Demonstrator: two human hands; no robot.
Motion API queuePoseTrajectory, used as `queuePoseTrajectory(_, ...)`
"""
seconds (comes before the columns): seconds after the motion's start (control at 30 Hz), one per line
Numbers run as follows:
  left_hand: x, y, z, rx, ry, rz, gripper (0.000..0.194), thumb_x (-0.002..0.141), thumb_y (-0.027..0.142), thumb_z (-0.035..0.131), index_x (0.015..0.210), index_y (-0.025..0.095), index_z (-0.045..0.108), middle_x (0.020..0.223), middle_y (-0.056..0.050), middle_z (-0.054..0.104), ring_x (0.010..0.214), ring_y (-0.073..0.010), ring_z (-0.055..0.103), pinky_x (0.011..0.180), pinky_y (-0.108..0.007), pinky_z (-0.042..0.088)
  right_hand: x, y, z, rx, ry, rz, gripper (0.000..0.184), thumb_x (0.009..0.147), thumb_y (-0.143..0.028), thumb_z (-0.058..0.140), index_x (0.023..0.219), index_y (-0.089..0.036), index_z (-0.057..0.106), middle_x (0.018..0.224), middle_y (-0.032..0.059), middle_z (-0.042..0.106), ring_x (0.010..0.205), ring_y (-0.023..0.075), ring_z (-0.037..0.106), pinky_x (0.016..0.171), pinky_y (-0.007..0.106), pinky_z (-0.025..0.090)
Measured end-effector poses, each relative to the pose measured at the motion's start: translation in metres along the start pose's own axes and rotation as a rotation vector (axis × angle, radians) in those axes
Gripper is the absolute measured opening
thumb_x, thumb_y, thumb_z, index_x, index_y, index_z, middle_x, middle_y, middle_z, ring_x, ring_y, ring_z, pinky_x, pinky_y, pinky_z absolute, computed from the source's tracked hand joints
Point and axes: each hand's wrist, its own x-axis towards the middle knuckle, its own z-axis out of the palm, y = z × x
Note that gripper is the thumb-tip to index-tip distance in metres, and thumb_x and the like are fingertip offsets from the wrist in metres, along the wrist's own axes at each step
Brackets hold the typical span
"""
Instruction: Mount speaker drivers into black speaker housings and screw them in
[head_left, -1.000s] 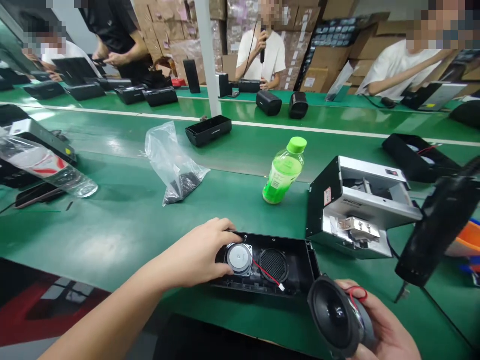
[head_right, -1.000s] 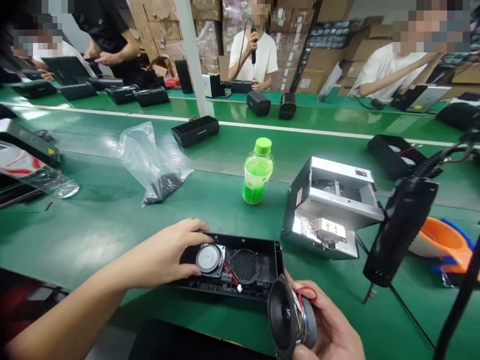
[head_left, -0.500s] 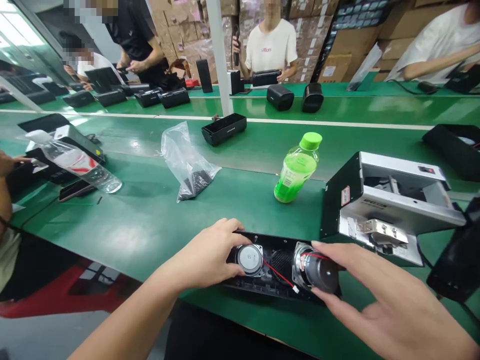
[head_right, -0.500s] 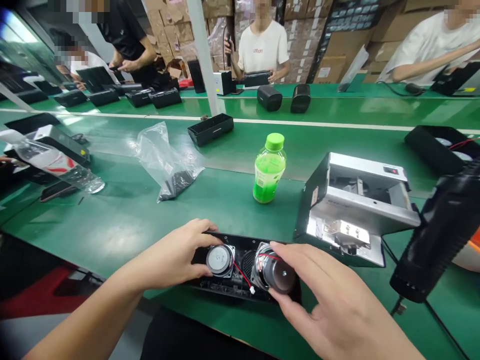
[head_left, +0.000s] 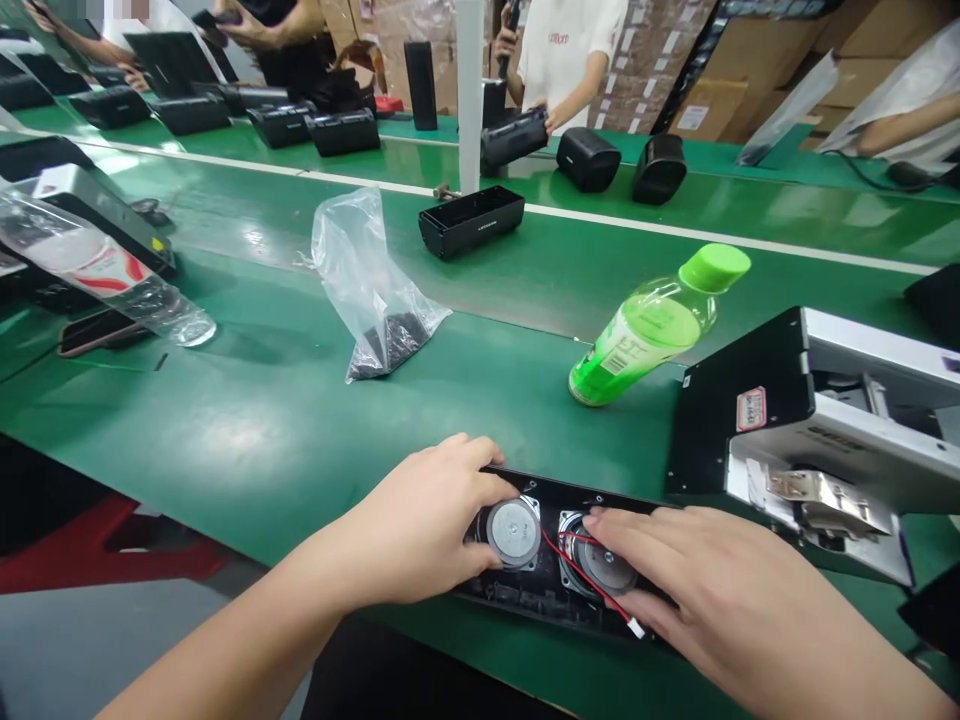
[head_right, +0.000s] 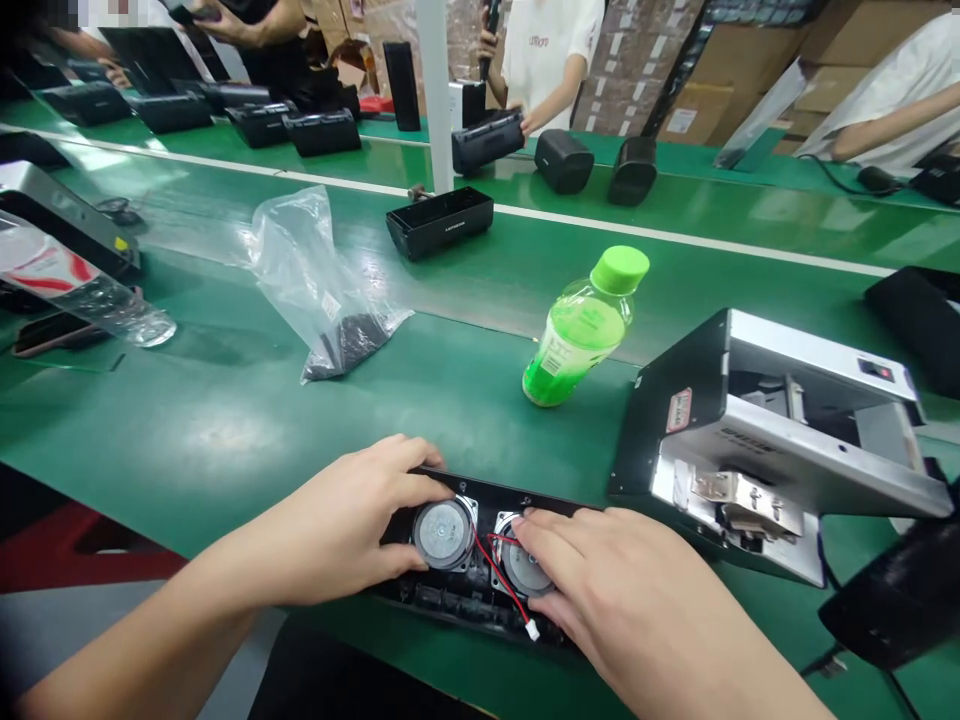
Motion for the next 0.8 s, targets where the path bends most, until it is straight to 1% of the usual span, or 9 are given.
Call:
queuePoseTrajectory(0.13,0.000,-0.001,0.001,-0.005,-0.010,-0.015,0.040,0.084,0.027,0.089,0.123,0.031,0.080,0.136,-0.003,0.067,0.117,-0.0283,0.067,0.099,-0.047,0.061,-0.001,0.000,0.003,-0.020,0.019,0.031,0.042,0.119,-0.044,0.031,0.123,-0.027,0.069,0.111,-0.0043,0.083,0.085,0.0148,0.080,0.071,0.038,0.060)
queuePoseTrajectory(0.2,0.000,-0.002,0.001,-0.009,-0.007,-0.019,0.040,0.084,0.026,0.089,0.123,0.032,0.080,0.135,-0.002,0.067,0.117,-0.0279,0.066,0.099,-0.047,0.061,-0.003,0.000,0.003,-0.022,-0.008,0.029,0.040,0.118,-0.041,0.033,0.125,-0.026,0.070,0.115,-0.0031,0.083,0.087,0.0154,0.080,0.072,0.038,0.060)
queuePoseTrajectory(0.33,-0.001,-0.003,0.003,-0.009,0.006,-0.005,0.040,0.084,0.023,0.088,0.122,0.032,0.079,0.136,-0.002,0.066,0.117,-0.0274,0.065,0.099,-0.047,0.060,-0.003,0.000,0.002,-0.024,-0.036,0.006,0.031,0.114,-0.031,0.043,0.127,-0.023,0.071,0.118,0.0008,0.083,0.086,0.0179,0.079,0.072,0.038,0.058)
queuePoseTrajectory(0.43,-0.001,-0.002,0.004,-0.010,0.001,-0.009,0.039,0.084,0.022,0.087,0.121,0.033,0.079,0.137,-0.002,0.066,0.117,-0.0276,0.064,0.099,-0.046,0.059,-0.005,-0.002,0.003,-0.066,-0.041,0.003,0.032,0.113,-0.029,0.044,0.127,-0.022,0.073,0.119,0.0017,0.082,0.085,0.0188,0.078,0.071,0.039,0.059)
queuePoseTrajectory(0.5,-0.002,-0.002,0.004,-0.011,-0.006,-0.022,0.039,0.084,0.023,0.087,0.121,0.034,0.078,0.138,-0.001,0.065,0.117,-0.0278,0.064,0.099,-0.046,0.059,-0.009,-0.002,0.004,-0.087,-0.046,-0.007,0.035,0.113,-0.030,0.044,0.129,-0.022,0.074,0.122,0.0004,0.082,0.088,0.0186,0.079,0.072,0.040,0.061)
queuePoseTrajectory(0.57,-0.002,-0.002,0.004,-0.008,-0.011,-0.033,0.038,0.085,0.024,0.086,0.121,0.035,0.077,0.139,-0.001,0.065,0.118,-0.0280,0.064,0.099,-0.046,0.059,-0.018,-0.001,0.003,-0.105,-0.057,-0.002,0.040,0.113,-0.032,0.041,0.138,-0.025,0.071,0.132,-0.0028,0.078,0.098,0.0182,0.079,0.077,0.040,0.065)
queuePoseTrajectory(0.67,-0.003,-0.002,0.003,-0.001,-0.009,-0.035,0.037,0.087,0.025,0.084,0.122,0.035,0.077,0.141,-0.001,0.064,0.119,-0.0279,0.063,0.099,-0.046,0.058,-0.035,0.001,-0.001,-0.106,-0.051,0.022,0.048,0.113,-0.043,0.045,0.158,-0.031,0.058,0.156,-0.0090,0.064,0.122,0.0169,0.074,0.093,0.037,0.068)
queuePoseTrajectory(0.73,-0.003,-0.002,0.003,0.002,-0.013,-0.030,0.039,0.086,0.022,0.083,0.122,0.035,0.076,0.140,-0.001,0.063,0.118,-0.0274,0.063,0.099,-0.045,0.058,-0.046,0.000,-0.003,-0.038,-0.017,0.075,0.051,0.111,-0.045,0.054,0.160,-0.031,0.055,0.162,-0.0098,0.058,0.133,0.0157,0.068,0.105,0.032,0.064)
queuePoseTrajectory(0.8,-0.002,-0.001,0.002,0.002,-0.021,-0.028,0.041,0.085,0.019,0.081,0.122,0.036,0.076,0.139,-0.001,0.064,0.117,-0.0266,0.063,0.098,-0.044,0.058,-0.054,-0.003,0.000,0.069,0.048,0.130,0.045,0.109,-0.038,0.062,0.153,-0.028,0.061,0.159,-0.0065,0.060,0.139,0.0149,0.063,0.114,0.029,0.057)
